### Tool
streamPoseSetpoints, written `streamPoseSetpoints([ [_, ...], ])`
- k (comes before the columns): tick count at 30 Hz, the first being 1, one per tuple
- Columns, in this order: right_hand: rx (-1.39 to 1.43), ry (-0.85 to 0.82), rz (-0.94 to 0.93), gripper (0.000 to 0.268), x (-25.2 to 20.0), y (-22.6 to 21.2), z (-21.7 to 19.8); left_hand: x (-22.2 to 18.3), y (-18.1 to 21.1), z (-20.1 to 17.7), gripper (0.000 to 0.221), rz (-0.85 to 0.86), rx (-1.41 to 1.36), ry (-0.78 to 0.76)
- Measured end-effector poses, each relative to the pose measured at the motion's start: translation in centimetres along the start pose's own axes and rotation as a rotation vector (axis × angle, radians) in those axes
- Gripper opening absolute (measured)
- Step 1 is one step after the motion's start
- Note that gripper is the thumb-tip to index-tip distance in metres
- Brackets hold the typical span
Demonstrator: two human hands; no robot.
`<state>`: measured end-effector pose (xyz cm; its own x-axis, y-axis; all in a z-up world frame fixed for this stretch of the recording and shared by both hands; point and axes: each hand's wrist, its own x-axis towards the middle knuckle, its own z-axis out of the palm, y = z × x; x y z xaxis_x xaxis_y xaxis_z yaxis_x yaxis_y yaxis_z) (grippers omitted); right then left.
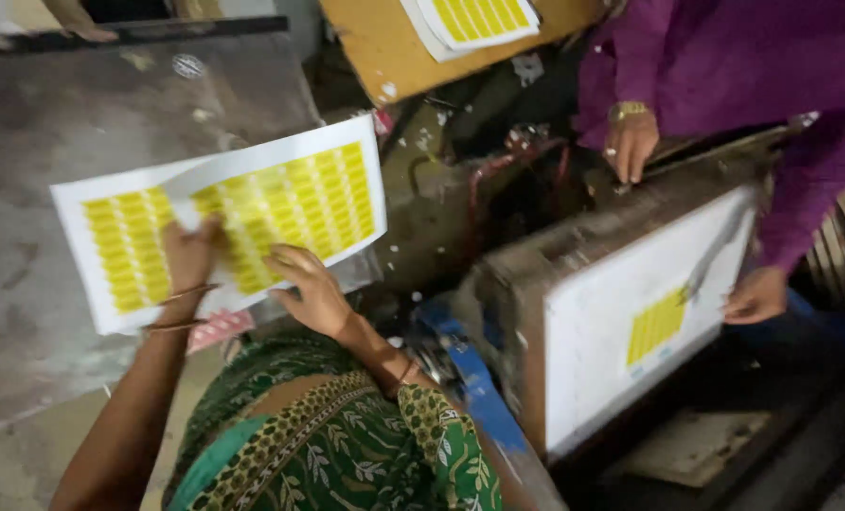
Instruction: Feeding printed label sheets into a mechanical press and organizing them.
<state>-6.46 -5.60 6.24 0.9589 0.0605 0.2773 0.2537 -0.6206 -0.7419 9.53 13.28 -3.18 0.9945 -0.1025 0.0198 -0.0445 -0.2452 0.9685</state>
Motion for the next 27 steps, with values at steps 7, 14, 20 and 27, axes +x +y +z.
streamPoseSetpoints([
  [7,-0.132,-0.133,0.193,0.061,0.8,1.8,6.4,7.6,-8.7,-16.9,0.031,-0.125,0.396,-0.102],
  [14,-0.332,-0.181,0.533,0.112,3.0,-0.6,4.3,14.0,-12.3,-16.7,0.049,0.215,0.717,-0.072],
  [20,-0.423,-0.195,0.763,0.089,0.6,4.6,7.7,16.5,-16.8,-14.4,0.021,0.305,0.847,-0.282],
  [27,-0.345,0.142,0.373,0.081,-4.7,3.7,2.0,13.5,-11.3,-12.4,0.031,0.356,1.002,-0.160],
])
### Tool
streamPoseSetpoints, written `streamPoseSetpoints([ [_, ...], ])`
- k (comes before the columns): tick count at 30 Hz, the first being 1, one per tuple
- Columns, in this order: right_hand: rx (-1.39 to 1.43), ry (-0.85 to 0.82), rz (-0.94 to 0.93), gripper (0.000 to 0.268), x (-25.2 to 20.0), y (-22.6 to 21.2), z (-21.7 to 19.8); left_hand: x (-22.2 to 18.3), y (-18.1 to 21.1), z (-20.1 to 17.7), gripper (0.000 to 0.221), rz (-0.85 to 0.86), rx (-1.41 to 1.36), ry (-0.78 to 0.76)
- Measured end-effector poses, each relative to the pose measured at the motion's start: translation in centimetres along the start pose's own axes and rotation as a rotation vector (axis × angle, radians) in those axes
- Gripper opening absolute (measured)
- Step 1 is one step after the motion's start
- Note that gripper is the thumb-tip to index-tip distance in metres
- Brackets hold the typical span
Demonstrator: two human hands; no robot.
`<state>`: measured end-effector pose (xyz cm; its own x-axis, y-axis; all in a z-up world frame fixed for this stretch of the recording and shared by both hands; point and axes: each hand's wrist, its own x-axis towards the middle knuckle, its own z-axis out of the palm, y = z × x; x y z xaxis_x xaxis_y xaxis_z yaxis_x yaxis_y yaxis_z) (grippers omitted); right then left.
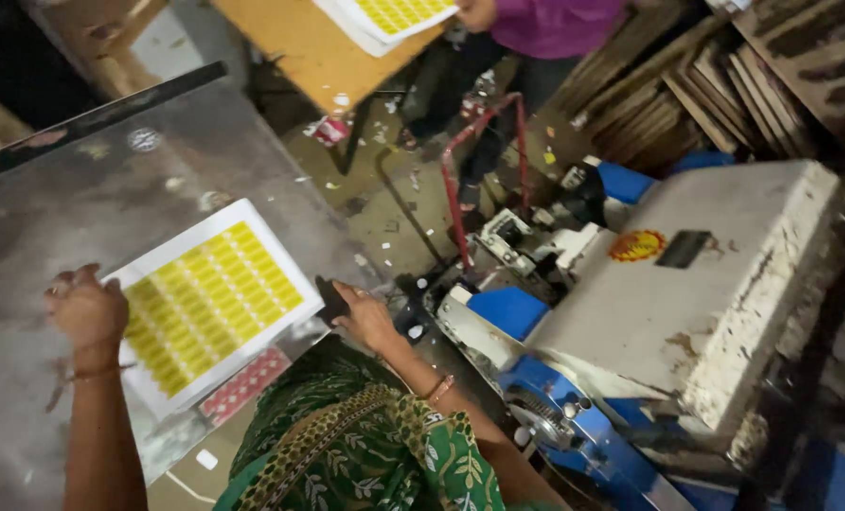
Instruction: Feeding printed label sheets into a mechanical press and organizing them.
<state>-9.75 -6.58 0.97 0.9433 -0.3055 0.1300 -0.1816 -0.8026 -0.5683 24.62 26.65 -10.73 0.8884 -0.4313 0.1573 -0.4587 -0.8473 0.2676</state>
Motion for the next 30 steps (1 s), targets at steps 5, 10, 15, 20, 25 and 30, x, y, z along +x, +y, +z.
streamPoseSetpoints([
  [5,0.203,0.284,0.322,0.029,-10.0,11.5,-2.9,-4.5,17.0,-1.1,0.038,0.143,-0.098,0.177],
  [10,0.179,0.657,0.673,0.022,-21.2,24.2,-20.4,-7.9,33.2,-3.0,0.044,0.331,-0.314,-0.015],
  [15,0.166,1.471,0.359,0.047,-27.5,18.6,-45.8,-8.3,38.1,-1.0,0.041,0.531,-0.286,-0.058],
  [20,0.427,1.443,0.588,0.043,-28.7,44.2,-45.6,-9.3,46.1,-7.2,0.047,0.502,-0.502,-0.093],
  [25,-0.401,0.681,1.106,0.088,-17.7,49.2,-27.7,-10.9,45.0,-4.8,0.048,0.365,-0.457,-0.165],
  [30,-0.421,0.245,0.180,0.092,-8.4,26.2,-20.5,-11.4,44.6,-3.7,0.044,0.355,-0.589,-0.164],
])
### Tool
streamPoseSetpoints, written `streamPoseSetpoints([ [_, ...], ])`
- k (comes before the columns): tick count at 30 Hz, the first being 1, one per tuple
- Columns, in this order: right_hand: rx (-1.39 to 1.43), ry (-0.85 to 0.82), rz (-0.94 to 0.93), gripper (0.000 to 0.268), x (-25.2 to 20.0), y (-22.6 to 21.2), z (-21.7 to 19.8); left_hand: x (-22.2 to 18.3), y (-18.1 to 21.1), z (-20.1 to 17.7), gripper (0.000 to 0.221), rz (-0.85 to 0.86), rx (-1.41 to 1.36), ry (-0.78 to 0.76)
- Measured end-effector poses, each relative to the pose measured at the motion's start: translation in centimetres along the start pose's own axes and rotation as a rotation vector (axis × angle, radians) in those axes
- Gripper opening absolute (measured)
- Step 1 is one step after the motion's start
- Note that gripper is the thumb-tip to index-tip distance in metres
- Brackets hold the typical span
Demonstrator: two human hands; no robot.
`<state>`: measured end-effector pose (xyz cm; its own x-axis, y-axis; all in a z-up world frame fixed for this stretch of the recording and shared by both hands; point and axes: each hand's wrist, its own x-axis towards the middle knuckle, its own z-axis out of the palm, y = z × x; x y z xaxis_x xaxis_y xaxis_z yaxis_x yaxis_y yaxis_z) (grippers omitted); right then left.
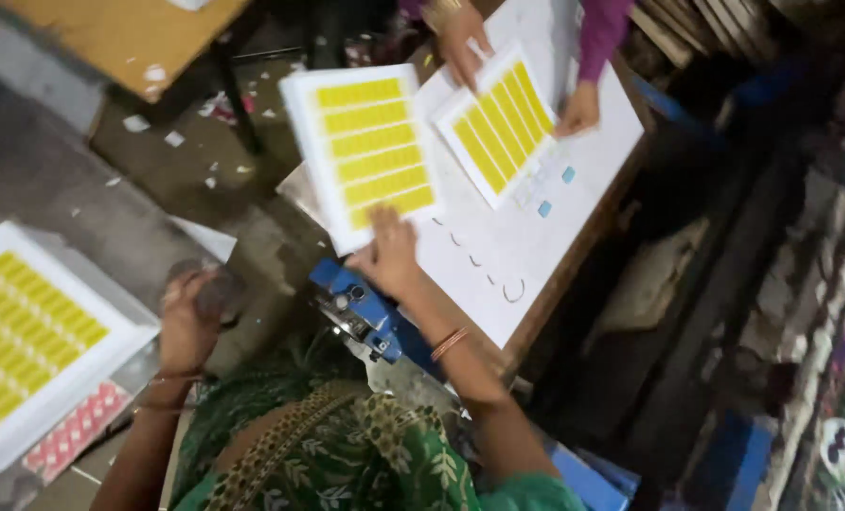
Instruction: Feeding printed label sheets into a mechanical press and organizing them.
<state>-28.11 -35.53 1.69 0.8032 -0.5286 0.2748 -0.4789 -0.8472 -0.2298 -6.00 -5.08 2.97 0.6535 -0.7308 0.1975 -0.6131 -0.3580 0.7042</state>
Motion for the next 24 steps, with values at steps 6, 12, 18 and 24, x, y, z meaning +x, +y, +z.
streamPoseSetpoints([
  [6,0.538,-0.037,0.021,0.036,1.2,-10.6,5.8,-1.2,0.0,2.6,0.062,0.099,-0.152,-0.044],
  [12,0.777,-0.211,-0.366,0.047,2.2,-31.3,2.5,-1.9,-10.4,1.9,0.049,-0.429,-0.615,0.461],
  [18,0.781,-0.414,-0.443,0.046,2.2,-39.2,6.5,-6.0,-24.8,-17.9,0.032,-0.792,-0.353,0.489],
  [24,0.636,-0.580,-0.326,0.058,0.6,-43.0,8.9,-11.3,-38.2,-22.7,0.042,-0.711,0.060,0.373],
])
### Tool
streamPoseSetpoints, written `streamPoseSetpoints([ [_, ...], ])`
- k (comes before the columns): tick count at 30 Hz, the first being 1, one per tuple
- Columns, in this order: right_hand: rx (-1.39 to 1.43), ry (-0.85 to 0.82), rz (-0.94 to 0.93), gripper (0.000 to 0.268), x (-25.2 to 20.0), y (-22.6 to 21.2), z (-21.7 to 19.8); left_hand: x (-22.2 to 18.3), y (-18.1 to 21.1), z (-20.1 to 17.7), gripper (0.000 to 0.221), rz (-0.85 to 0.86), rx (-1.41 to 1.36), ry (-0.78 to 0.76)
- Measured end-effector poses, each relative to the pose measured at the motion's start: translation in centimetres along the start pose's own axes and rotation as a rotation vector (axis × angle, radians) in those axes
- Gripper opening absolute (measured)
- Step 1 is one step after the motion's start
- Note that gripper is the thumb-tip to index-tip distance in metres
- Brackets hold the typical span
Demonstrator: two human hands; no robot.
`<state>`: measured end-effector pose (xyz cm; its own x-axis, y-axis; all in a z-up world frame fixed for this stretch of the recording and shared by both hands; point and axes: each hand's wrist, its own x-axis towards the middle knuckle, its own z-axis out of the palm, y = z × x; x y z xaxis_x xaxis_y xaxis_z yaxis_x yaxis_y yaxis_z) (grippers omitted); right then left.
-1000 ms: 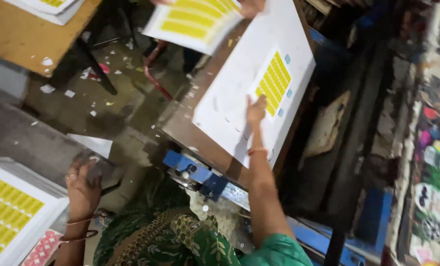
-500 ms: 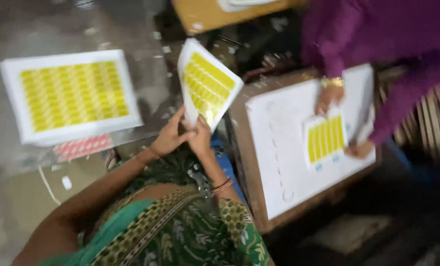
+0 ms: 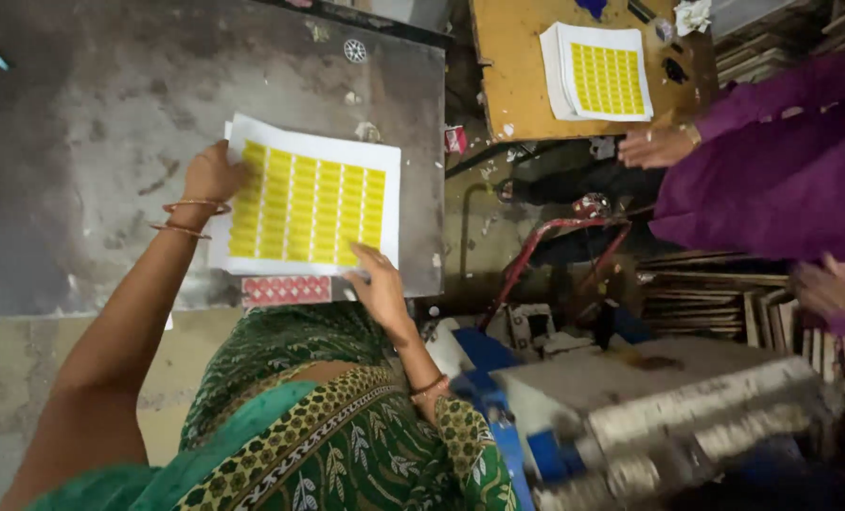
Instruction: Feeding printed label sheets into a mechanical press and organizing them.
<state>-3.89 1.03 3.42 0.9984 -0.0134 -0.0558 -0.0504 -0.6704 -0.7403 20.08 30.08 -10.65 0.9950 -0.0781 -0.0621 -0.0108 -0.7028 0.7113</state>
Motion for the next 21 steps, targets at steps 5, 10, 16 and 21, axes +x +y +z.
streamPoseSetpoints([
  [5,-0.234,0.130,0.066,0.096,1.0,0.8,-1.0,4.6,-3.0,2.4,0.051,0.371,0.231,0.183],
  [10,-0.395,0.046,0.379,0.108,1.0,3.3,0.3,7.1,-3.6,6.1,0.029,0.473,0.292,0.021],
  [16,-0.366,0.108,0.409,0.095,-0.8,5.1,-0.6,6.9,-2.0,5.4,0.022,0.402,0.335,-0.050],
  [21,-0.247,0.316,0.261,0.067,-7.7,9.5,-2.9,-1.8,10.9,4.1,0.027,0.484,0.354,0.370],
])
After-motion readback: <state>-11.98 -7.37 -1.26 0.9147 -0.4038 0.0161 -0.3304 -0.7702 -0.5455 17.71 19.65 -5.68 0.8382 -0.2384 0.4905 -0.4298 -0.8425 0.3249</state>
